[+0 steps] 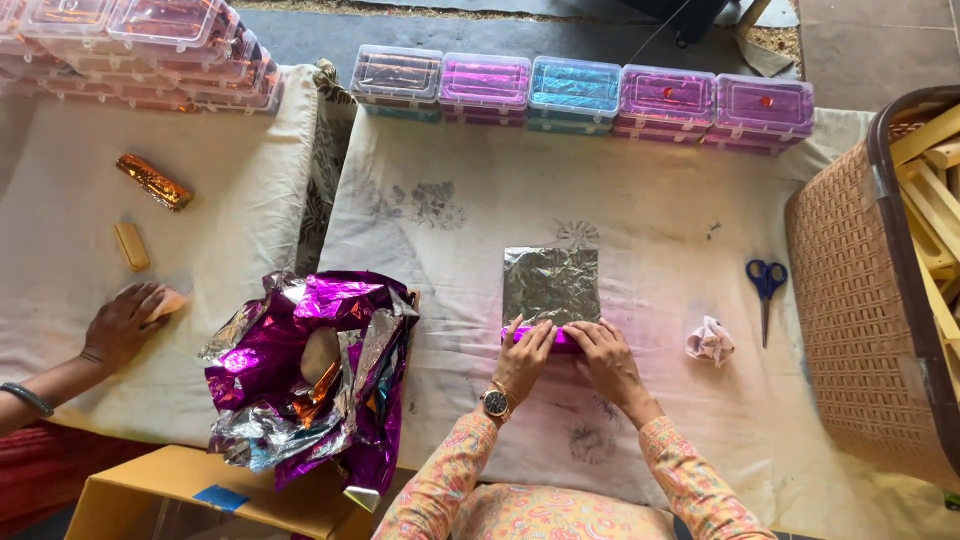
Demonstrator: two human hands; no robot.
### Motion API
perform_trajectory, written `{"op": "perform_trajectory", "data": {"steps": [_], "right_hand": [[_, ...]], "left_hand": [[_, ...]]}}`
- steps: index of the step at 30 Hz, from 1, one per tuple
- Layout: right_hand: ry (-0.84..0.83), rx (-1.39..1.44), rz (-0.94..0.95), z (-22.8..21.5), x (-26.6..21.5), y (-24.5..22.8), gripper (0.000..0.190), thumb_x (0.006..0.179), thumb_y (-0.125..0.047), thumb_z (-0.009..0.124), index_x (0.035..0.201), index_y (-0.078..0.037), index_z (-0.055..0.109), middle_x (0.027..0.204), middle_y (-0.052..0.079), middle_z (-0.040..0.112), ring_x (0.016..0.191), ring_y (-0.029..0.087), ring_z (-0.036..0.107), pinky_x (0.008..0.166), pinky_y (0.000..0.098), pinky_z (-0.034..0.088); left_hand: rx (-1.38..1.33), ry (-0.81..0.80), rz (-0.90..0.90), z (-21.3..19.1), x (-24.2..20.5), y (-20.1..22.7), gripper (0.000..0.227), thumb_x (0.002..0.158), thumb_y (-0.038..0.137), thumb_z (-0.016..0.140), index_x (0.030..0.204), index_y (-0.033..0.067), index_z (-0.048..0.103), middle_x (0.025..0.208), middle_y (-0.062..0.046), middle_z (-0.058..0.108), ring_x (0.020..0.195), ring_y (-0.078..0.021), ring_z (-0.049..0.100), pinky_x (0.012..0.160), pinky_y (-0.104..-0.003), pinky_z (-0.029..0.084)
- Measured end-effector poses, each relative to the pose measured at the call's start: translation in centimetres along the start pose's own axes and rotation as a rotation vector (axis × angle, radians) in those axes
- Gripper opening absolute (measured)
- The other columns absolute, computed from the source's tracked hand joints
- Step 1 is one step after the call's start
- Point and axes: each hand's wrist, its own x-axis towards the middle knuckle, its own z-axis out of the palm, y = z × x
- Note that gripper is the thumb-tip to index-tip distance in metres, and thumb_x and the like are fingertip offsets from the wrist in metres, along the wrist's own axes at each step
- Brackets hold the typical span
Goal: The person wipes small wooden rectangular objects with a cloth and then wraps them in shiny purple foil. They handle the objects one by one, folding the foil around each item and placing the wrapped pieces on the table.
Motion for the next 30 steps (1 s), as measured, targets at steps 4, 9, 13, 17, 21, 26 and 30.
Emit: {"op": "perform_trajectory", "data": {"steps": [4,9,13,17,21,26,30], "right_hand": [[-0.013,-0.023,0.002,0.2,0.4,0.3,0.066,0.067,-0.013,0.081,0.130,-0.009,0.060,0.126,0.009,0.065,0.118,0.028,0.061,0.111,0.0480,0.041],[-0.026,0.009,0.024,0.6,0.5,1.0,0.067,0.069,-0.017,0.083,0.132,-0.010,0.061,0.129,0.010,0.065,0.118,0.029,0.062,0.108,0.0465,0.044],[-0.081,0.025,0.067,0.7,0.9,1.6,0.065,0.070,-0.021,0.085,0.131,-0.012,0.063,0.128,0.009,0.067,0.116,0.029,0.063,0.108,0.0477,0.044],[-0.112,0.013,0.086,1.2,1.4,2.3,0.063,0.069,-0.023,0.085,0.128,-0.013,0.064,0.127,0.007,0.067,0.115,0.026,0.064,0.112,0.0494,0.041],[-0.132,0.005,0.102,1.7,1.7,2.9,0.060,0.068,-0.024,0.084,0.125,-0.013,0.066,0.126,0.006,0.066,0.119,0.026,0.061,0.110,0.0494,0.041],[-0.166,-0.014,0.136,1.5,2.1,3.1,0.056,0.065,-0.025,0.084,0.118,-0.015,0.070,0.124,0.005,0.064,0.120,0.027,0.056,0.103,0.0463,0.044],[-0.168,0.005,0.154,2.1,2.0,3.7,0.054,0.065,-0.026,0.084,0.117,-0.016,0.071,0.119,0.004,0.064,0.117,0.027,0.057,0.100,0.0453,0.043]], "left_hand": [[0.011,-0.014,0.035,1.3,0.4,-0.6,0.041,0.094,0.012,0.056,0.132,0.0053,0.066,0.136,-0.005,0.067,0.124,-0.0148,0.064,0.124,-0.047,0.027],[-0.054,-0.043,0.033,3.5,0.8,-1.4,0.036,0.094,0.010,0.059,0.128,0.0052,0.068,0.129,-0.007,0.067,0.117,-0.0172,0.067,0.126,-0.047,0.026],[-0.149,-0.073,0.004,2.6,2.0,-1.9,0.040,0.081,0.008,0.071,0.121,0.0090,0.070,0.121,-0.005,0.068,0.106,-0.0160,0.070,0.126,-0.046,0.024],[-0.210,-0.171,-0.025,1.7,2.9,-2.5,0.049,0.073,0.009,0.078,0.121,0.0115,0.070,0.113,-0.004,0.066,0.095,-0.0166,0.069,0.126,-0.046,0.024],[-0.294,-0.225,-0.041,2.1,3.5,-3.1,0.050,0.067,0.011,0.082,0.116,0.0140,0.070,0.104,-0.005,0.063,0.093,-0.0211,0.069,0.125,-0.048,0.024],[-0.312,-0.334,-0.056,2.5,4.1,-3.5,0.052,0.062,0.015,0.086,0.112,0.0141,0.070,0.102,-0.005,0.062,0.100,-0.0224,0.067,0.125,-0.047,0.023],[-0.254,-0.349,-0.069,2.3,4.3,-3.6,0.054,0.058,0.022,0.088,0.109,0.0196,0.071,0.104,-0.003,0.064,0.106,-0.0239,0.065,0.117,-0.049,0.028]]}}
